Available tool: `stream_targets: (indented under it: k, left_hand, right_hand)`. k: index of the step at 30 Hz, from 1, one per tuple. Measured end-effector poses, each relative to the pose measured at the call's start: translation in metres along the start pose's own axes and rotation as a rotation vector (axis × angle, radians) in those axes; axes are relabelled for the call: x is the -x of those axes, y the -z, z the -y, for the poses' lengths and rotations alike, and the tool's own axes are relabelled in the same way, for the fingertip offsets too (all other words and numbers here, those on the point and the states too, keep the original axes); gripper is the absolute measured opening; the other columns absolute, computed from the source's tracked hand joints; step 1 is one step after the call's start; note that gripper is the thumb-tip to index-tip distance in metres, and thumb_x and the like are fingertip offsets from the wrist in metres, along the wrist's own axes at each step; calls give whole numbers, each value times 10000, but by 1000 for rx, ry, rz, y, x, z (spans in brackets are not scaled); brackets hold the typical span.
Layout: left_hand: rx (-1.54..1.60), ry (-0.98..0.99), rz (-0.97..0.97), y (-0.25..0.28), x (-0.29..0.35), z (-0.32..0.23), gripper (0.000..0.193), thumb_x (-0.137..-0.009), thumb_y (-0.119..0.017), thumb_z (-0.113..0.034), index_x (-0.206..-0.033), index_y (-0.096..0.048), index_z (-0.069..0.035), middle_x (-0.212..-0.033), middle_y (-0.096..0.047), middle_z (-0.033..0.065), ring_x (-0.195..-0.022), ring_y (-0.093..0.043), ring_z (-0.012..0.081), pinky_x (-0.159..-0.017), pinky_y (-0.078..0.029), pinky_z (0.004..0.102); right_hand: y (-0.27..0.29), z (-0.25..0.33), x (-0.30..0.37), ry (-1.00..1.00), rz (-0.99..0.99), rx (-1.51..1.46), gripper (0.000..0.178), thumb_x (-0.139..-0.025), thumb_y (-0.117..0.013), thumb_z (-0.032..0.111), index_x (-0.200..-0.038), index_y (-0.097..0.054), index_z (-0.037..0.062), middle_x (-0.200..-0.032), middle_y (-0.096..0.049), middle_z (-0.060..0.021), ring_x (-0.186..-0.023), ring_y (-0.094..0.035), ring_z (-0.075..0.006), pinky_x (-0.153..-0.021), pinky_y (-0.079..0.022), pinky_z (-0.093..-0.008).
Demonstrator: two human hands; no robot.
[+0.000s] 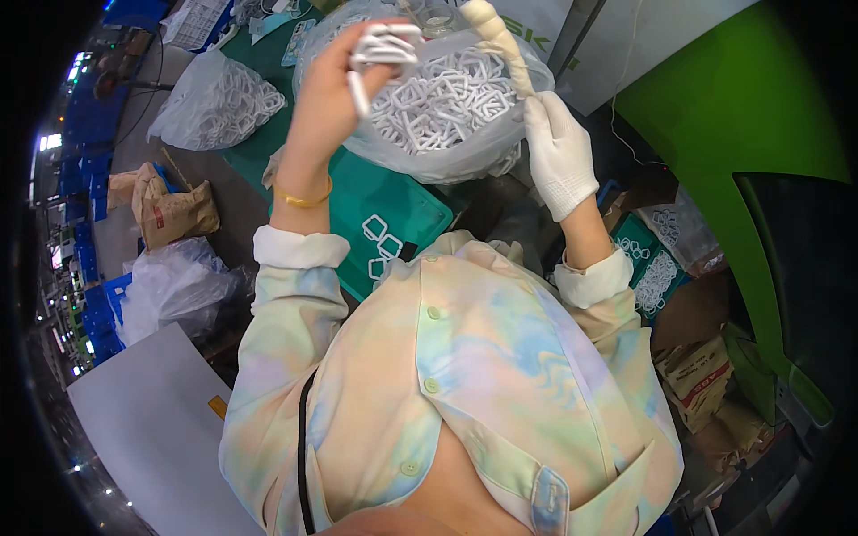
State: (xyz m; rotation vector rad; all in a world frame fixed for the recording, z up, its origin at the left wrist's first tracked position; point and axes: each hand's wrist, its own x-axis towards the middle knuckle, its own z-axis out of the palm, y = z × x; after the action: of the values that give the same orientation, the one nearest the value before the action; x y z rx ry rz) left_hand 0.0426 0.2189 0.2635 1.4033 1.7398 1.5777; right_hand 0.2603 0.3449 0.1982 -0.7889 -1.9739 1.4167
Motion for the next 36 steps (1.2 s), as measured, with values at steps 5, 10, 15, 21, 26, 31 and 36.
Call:
stream_targets:
  k: [5, 10, 15, 21, 26, 31, 36]
  left_hand:
    - [-826, 75, 125, -1, 13, 45, 254, -781, -665, -87, -1035, -666, -68, -961, -665, 144, -883, -639, 345, -766, -518, 423]
    - [-668, 125, 342, -22, 24, 75, 231, -806, -669, -121, -1026, -662, -54, -1000, -654, 141, -912, -645, 318, -807, -517, 384]
    - [-555, -33, 479, -38, 16, 108, 203, -802, -650, -99, -1002, -680, -75, -1076, -604, 120, -1036, -586, 322, -890, -478, 412]
    - [-893, -27, 198, -35, -22, 146, 222, -824, -614, -79, -1041, -664, -78, -1093, -607, 135, -1037, -576, 356, -887, -483, 431]
    - [-771, -150, 81, -53, 0, 146, 232, -859, -592, -135, -1077, -649, -79, -1150, -626, 127, -1050, -585, 346, -889, -481, 457]
    - [-810, -51, 295, -17, 17, 113, 279, -868, -595, -179, -1116, -630, -58, -1189, -612, 136, -1047, -592, 360, -891, -480, 467]
    - [-1025, 85, 132, -26, 4, 137, 216, -869, -580, -178, -1038, -643, -58, -1099, -627, 105, -1036, -604, 323, -874, -487, 483]
  right_hand:
    - [9, -9, 0, -50, -32, 16, 285, -1025, -468, 262, -906, -579, 28, -692, -410, 52, -619, -362, -38, -562, -308, -214]
    - [13, -16, -1, -78, -48, 46, 278, -1022, -469, 261, -905, -580, 34, -687, -405, 51, -615, -360, -39, -558, -302, -211]
    - [12, -14, -2, -89, -25, 15, 273, -1018, -475, 259, -909, -590, 37, -684, -408, 52, -609, -361, -38, -554, -301, -209]
    - [11, -10, 0, -71, -23, 24, 275, -1017, -479, 268, -911, -593, 40, -680, -407, 58, -597, -352, -36, -544, -293, -208]
    - [4, -10, 0, -74, -16, -17, 275, -1017, -480, 269, -915, -590, 39, -679, -403, 61, -595, -350, -33, -538, -290, -210]
    - [9, -16, 2, -70, -21, 25, 275, -1018, -479, 270, -920, -591, 39, -681, -406, 61, -597, -354, -32, -538, -291, -210]
    - [-2, -5, 0, -84, 43, 98, 325, -1003, -474, 295, -934, -603, 6, -796, -615, -102, -740, -567, -180, -734, -456, -299]
